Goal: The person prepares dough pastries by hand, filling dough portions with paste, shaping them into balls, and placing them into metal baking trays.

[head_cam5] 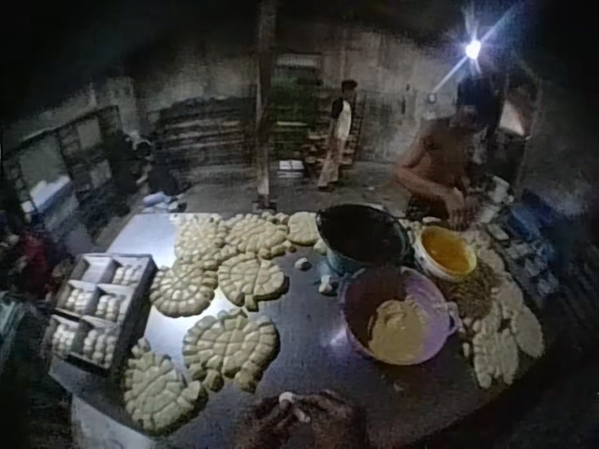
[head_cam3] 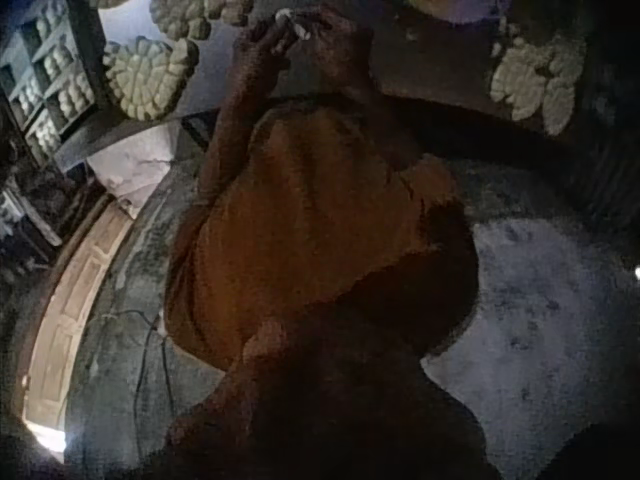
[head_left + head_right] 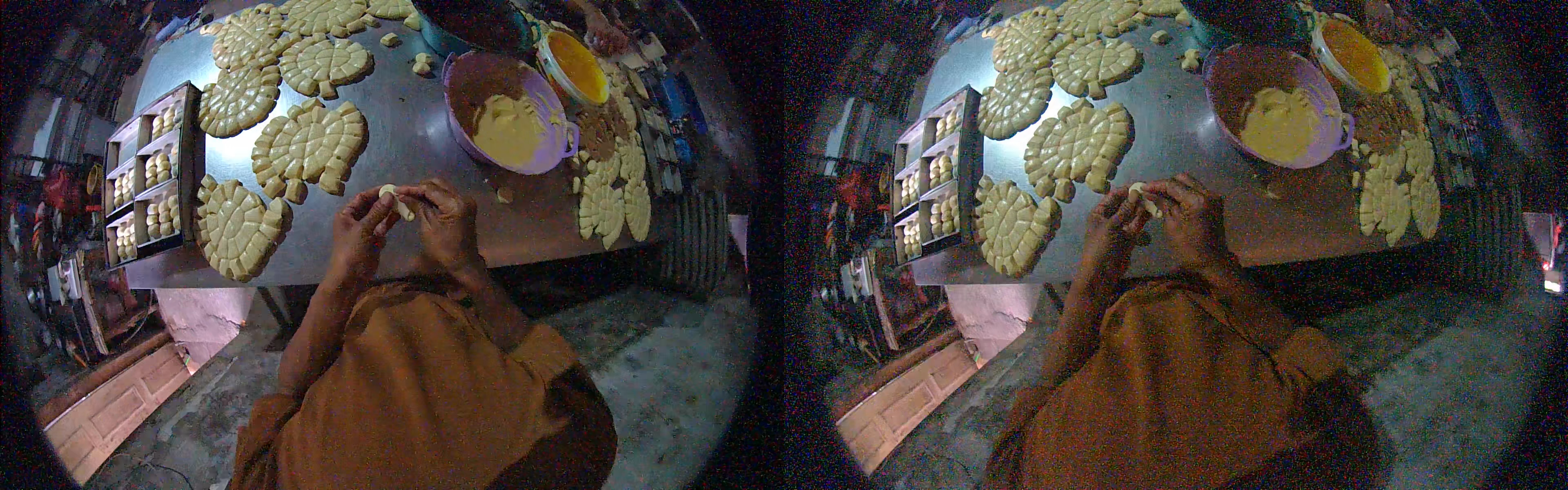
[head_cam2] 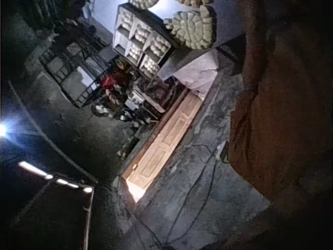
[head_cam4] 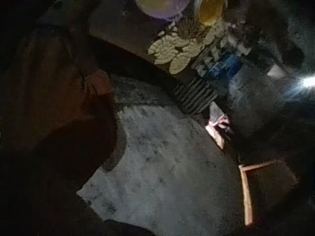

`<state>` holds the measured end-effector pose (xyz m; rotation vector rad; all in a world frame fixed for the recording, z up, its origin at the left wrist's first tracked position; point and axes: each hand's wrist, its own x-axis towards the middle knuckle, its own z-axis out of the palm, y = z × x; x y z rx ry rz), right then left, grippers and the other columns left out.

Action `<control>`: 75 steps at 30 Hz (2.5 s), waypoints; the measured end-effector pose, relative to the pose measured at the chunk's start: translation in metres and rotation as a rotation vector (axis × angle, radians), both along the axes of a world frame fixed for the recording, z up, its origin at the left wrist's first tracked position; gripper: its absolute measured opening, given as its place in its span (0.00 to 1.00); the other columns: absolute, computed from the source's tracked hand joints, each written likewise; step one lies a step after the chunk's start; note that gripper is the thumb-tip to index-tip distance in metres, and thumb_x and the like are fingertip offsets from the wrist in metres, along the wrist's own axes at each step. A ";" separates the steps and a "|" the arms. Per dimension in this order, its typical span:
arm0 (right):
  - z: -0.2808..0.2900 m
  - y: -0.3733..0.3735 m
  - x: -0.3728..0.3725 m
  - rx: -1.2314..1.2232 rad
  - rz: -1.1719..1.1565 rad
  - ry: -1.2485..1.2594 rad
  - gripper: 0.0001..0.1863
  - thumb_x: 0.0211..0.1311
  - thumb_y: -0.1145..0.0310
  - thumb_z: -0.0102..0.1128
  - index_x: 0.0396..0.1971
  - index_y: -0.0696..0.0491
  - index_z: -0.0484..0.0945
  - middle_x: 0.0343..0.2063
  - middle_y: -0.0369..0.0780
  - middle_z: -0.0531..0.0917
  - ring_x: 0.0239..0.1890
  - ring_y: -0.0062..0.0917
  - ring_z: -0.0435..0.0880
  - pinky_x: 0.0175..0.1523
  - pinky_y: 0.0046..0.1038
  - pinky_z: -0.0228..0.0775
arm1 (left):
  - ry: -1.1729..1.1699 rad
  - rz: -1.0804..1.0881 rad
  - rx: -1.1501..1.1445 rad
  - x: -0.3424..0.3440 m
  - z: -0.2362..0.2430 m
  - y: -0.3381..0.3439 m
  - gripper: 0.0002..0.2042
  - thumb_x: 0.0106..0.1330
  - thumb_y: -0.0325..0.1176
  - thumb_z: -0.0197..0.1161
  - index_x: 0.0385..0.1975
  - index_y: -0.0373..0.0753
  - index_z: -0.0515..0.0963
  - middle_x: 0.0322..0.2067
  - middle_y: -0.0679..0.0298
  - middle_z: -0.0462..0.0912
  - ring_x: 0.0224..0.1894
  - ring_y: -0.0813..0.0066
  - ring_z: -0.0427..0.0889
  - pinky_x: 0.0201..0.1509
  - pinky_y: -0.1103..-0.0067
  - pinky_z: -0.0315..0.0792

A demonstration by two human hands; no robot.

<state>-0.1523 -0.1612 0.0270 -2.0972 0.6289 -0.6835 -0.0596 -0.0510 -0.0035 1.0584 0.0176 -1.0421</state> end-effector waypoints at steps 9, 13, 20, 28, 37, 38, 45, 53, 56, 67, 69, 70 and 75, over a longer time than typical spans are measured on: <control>-0.016 -0.026 -0.019 -0.562 0.451 -0.031 0.21 0.42 0.79 0.64 0.42 0.54 0.79 0.42 0.41 0.80 0.44 0.40 0.78 0.48 0.35 0.75 | 0.034 -0.021 0.062 0.000 0.004 0.001 0.13 0.66 0.35 0.64 0.43 0.33 0.78 0.36 0.63 0.82 0.37 0.74 0.82 0.46 0.79 0.78; -0.023 -0.027 -0.019 -0.644 0.441 0.011 0.21 0.41 0.79 0.62 0.42 0.54 0.78 0.39 0.42 0.79 0.41 0.39 0.78 0.46 0.37 0.75 | -0.246 -0.050 0.139 -0.012 0.004 0.003 0.14 0.67 0.34 0.62 0.45 0.30 0.77 0.38 0.60 0.83 0.39 0.73 0.82 0.48 0.78 0.79; -0.036 -0.009 -0.026 -0.326 0.285 0.048 0.15 0.52 0.74 0.62 0.43 0.53 0.80 0.35 0.42 0.80 0.39 0.41 0.80 0.44 0.37 0.76 | -0.411 -0.189 0.069 -0.017 -0.026 0.021 0.13 0.69 0.35 0.60 0.45 0.30 0.77 0.38 0.60 0.82 0.40 0.74 0.82 0.47 0.77 0.78; -0.061 0.020 -0.051 0.142 0.245 0.338 0.10 0.58 0.69 0.65 0.36 0.58 0.85 0.32 0.44 0.85 0.34 0.32 0.86 0.40 0.31 0.77 | -0.240 -0.327 0.220 -0.038 -0.009 0.048 0.12 0.68 0.37 0.61 0.40 0.33 0.77 0.38 0.63 0.81 0.38 0.77 0.81 0.43 0.78 0.77; -0.074 0.005 -0.056 0.662 0.419 0.611 0.10 0.56 0.68 0.67 0.33 0.60 0.85 0.29 0.39 0.87 0.33 0.19 0.83 0.40 0.25 0.75 | -0.079 -0.434 0.322 -0.035 0.013 0.068 0.11 0.64 0.34 0.64 0.42 0.35 0.76 0.40 0.60 0.80 0.45 0.73 0.79 0.52 0.77 0.74; -0.073 0.005 -0.054 0.708 0.418 0.660 0.11 0.55 0.68 0.68 0.33 0.60 0.85 0.29 0.39 0.86 0.34 0.20 0.83 0.40 0.24 0.75 | -0.106 -0.470 0.318 -0.033 0.010 0.072 0.13 0.63 0.34 0.65 0.44 0.36 0.76 0.42 0.59 0.80 0.49 0.71 0.78 0.55 0.76 0.72; -0.080 0.026 -0.042 0.891 0.342 0.436 0.17 0.49 0.75 0.72 0.40 0.59 0.80 0.35 0.39 0.83 0.40 0.23 0.82 0.45 0.23 0.75 | -0.214 -0.370 -0.031 -0.026 -0.049 0.091 0.25 0.60 0.18 0.59 0.57 0.40 0.63 0.45 0.60 0.77 0.51 0.72 0.76 0.57 0.75 0.72; -0.094 0.069 -0.027 0.434 0.193 0.431 0.15 0.52 0.73 0.69 0.41 0.57 0.81 0.38 0.41 0.83 0.40 0.32 0.83 0.47 0.31 0.75 | -0.533 -0.440 0.033 0.038 -0.078 0.090 0.23 0.58 0.25 0.62 0.56 0.39 0.70 0.49 0.59 0.78 0.54 0.64 0.76 0.59 0.68 0.70; -0.121 0.082 -0.029 -0.150 0.209 0.335 0.17 0.50 0.74 0.64 0.44 0.52 0.81 0.40 0.42 0.83 0.41 0.39 0.81 0.48 0.37 0.75 | -1.182 -0.578 0.066 0.069 -0.095 0.063 0.20 0.58 0.28 0.62 0.52 0.38 0.76 0.49 0.58 0.79 0.53 0.58 0.77 0.58 0.66 0.70; -0.136 0.081 -0.033 -0.575 0.232 0.238 0.26 0.48 0.77 0.59 0.52 0.51 0.77 0.51 0.40 0.77 0.48 0.37 0.78 0.53 0.37 0.75 | -1.094 -0.615 0.242 0.068 -0.112 0.058 0.12 0.61 0.29 0.61 0.44 0.38 0.80 0.38 0.53 0.79 0.41 0.56 0.80 0.45 0.70 0.73; -0.139 0.078 -0.036 -0.556 0.234 0.191 0.26 0.48 0.77 0.59 0.53 0.50 0.77 0.53 0.40 0.76 0.50 0.37 0.78 0.54 0.37 0.74 | -1.147 -0.540 0.213 0.062 -0.117 0.056 0.11 0.62 0.29 0.61 0.43 0.38 0.81 0.37 0.54 0.79 0.41 0.57 0.79 0.44 0.70 0.73; -0.143 0.077 -0.039 -0.546 0.233 0.167 0.27 0.49 0.77 0.58 0.53 0.50 0.77 0.54 0.40 0.76 0.51 0.37 0.77 0.55 0.37 0.74 | -1.171 -0.504 0.196 0.058 -0.126 0.056 0.10 0.62 0.29 0.61 0.43 0.38 0.81 0.37 0.55 0.78 0.40 0.58 0.79 0.44 0.70 0.73; -0.159 0.072 -0.049 -0.576 0.297 0.252 0.23 0.52 0.75 0.58 0.52 0.50 0.78 0.52 0.41 0.78 0.51 0.35 0.78 0.56 0.38 0.72 | -0.741 -0.545 0.334 0.046 -0.124 0.039 0.10 0.63 0.32 0.61 0.43 0.38 0.80 0.37 0.55 0.77 0.40 0.59 0.78 0.44 0.70 0.74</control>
